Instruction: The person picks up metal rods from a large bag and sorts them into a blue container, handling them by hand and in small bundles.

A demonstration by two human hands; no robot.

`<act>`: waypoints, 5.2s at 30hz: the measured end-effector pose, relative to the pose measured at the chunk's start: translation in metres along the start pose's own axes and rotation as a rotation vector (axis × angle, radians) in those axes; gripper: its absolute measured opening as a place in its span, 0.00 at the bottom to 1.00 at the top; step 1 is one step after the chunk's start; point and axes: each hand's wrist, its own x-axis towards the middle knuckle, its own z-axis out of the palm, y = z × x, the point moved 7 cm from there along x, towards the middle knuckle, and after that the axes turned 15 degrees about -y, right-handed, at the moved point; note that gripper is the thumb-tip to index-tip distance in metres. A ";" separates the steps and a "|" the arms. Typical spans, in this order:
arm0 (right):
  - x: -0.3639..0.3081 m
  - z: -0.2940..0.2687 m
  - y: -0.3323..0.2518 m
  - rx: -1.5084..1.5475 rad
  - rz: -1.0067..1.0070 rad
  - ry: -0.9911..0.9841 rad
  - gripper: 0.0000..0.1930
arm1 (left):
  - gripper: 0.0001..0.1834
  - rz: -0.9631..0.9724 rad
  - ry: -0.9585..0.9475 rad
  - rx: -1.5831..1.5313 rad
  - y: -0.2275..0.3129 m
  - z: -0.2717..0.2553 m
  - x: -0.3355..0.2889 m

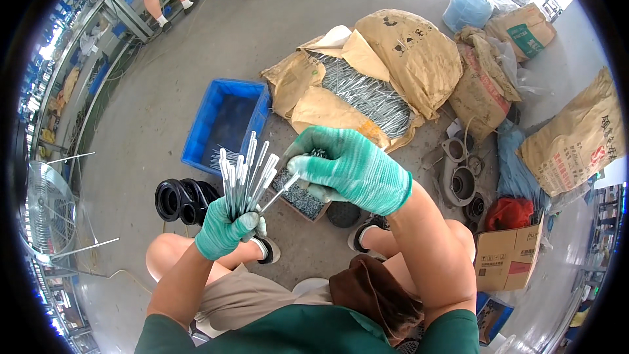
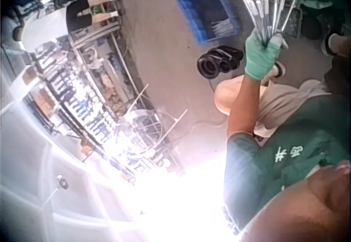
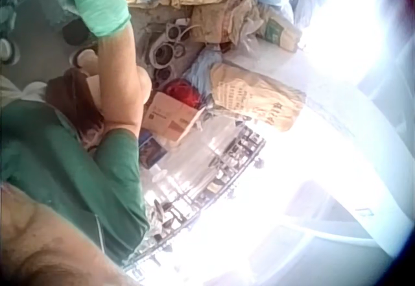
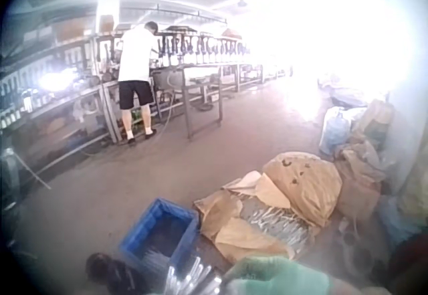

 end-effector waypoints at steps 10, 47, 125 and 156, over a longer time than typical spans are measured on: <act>0.005 0.005 -0.002 0.254 -0.176 -0.002 0.17 | 0.15 0.045 0.026 -0.356 -0.009 0.015 0.004; 0.009 0.014 0.018 0.478 -0.069 -0.023 0.15 | 0.13 0.092 0.007 -0.168 0.002 0.011 0.004; 0.006 0.006 -0.001 0.067 -0.092 0.059 0.15 | 0.13 -0.028 -0.140 -0.396 -0.006 0.028 0.005; 0.007 -0.003 0.001 0.274 -0.268 -0.025 0.09 | 0.19 0.014 -0.133 -0.220 -0.003 0.032 0.009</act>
